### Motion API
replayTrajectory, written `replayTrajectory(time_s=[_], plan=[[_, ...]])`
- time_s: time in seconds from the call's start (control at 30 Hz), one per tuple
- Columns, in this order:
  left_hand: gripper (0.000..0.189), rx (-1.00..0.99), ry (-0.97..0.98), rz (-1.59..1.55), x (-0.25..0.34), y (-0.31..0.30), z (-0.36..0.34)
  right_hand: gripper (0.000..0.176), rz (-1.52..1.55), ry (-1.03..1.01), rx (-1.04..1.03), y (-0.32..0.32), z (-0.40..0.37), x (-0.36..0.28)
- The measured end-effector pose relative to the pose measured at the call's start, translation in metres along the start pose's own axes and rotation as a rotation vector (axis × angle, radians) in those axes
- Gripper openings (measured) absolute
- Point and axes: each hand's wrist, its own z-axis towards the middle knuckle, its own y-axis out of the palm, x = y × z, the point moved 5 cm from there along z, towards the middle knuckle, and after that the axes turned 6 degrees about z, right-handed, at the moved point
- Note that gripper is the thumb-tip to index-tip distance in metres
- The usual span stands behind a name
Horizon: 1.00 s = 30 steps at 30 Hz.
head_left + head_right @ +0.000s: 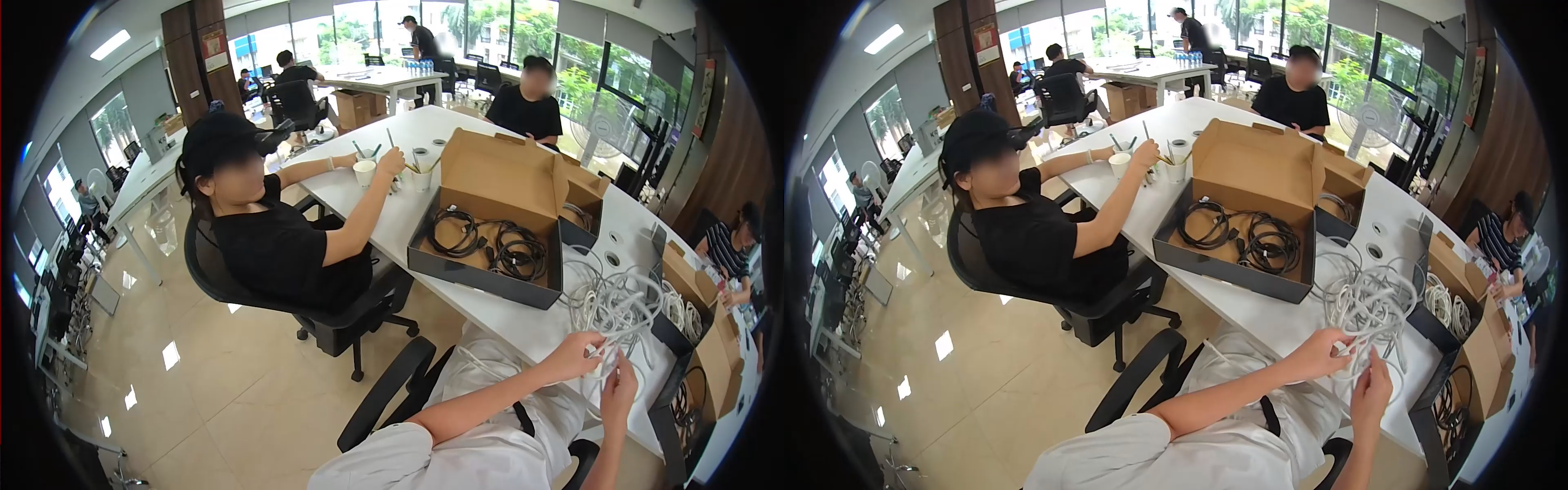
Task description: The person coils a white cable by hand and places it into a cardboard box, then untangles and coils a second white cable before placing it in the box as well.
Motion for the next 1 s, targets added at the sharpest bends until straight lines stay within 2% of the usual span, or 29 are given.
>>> replayTrajectory(time_s=[0.03,0.13,0.2,0.23,0.27,0.33,0.37,0.47,0.53,0.57,0.6,0.63,0.67,0.7,0.8,0.87,0.97,1.0], plan=[[0.032,-0.037,-0.057,-0.123,0.003,0.000,-0.002,0.036,0.000,0.050,0.024,-0.003,0.003,0.009],[0.034,-0.175,-0.086,-0.100,-0.001,-0.007,0.001,0.034,-0.125,0.201,0.123,-0.023,0.006,0.044],[0.029,-0.194,-0.091,-0.078,0.016,-0.017,-0.003,0.032,-0.042,0.191,0.348,-0.044,0.006,0.098],[0.027,-0.205,-0.094,-0.070,0.021,-0.019,-0.004,0.032,-0.032,0.205,0.335,-0.057,0.011,0.099],[0.025,-0.175,-0.028,-0.049,0.019,-0.023,0.000,0.033,0.021,0.078,0.364,-0.065,0.014,0.111],[0.021,-0.115,0.094,-0.018,0.014,-0.031,0.004,0.032,-0.031,0.079,0.412,-0.080,0.016,0.114],[0.015,-0.075,0.004,-0.059,0.011,-0.039,0.003,0.031,0.143,0.223,0.413,-0.083,0.011,0.152],[0.014,0.045,-0.041,-0.047,0.016,-0.069,0.000,0.031,-0.011,0.324,0.359,-0.089,0.020,0.161],[0.015,0.186,-0.111,-0.062,0.019,-0.092,-0.012,0.029,0.307,0.371,0.378,-0.078,0.018,0.197],[0.019,0.277,-0.069,-0.223,0.022,-0.101,-0.018,0.028,0.134,0.355,0.393,-0.077,0.031,0.154],[0.023,0.355,-0.006,-0.288,0.008,-0.116,-0.022,0.028,-0.139,0.224,0.323,-0.080,0.042,0.116],[0.024,0.402,-0.082,-0.154,0.023,-0.122,-0.027,0.029,-0.293,0.242,0.278,-0.079,0.050,0.102],[0.026,0.411,-0.061,-0.147,0.017,-0.131,-0.030,0.023,-0.379,0.121,0.293,-0.080,0.052,0.091],[0.023,0.441,-0.055,-0.191,0.022,-0.136,-0.036,0.017,-0.327,0.094,0.268,-0.080,0.055,0.093],[0.018,0.490,-0.063,-0.232,0.020,-0.147,-0.038,0.010,-0.473,-0.002,0.255,-0.081,0.061,0.078],[0.017,0.534,0.005,-0.243,0.018,-0.150,-0.033,0.011,-0.367,-0.045,0.228,-0.084,0.062,0.081],[0.013,0.601,0.030,-0.189,0.016,-0.143,-0.028,0.011,-0.108,0.001,0.057,-0.078,0.063,0.095],[0.011,0.553,0.031,-0.196,0.016,-0.139,-0.025,0.011,-0.073,0.032,0.022,-0.075,0.061,0.095]])
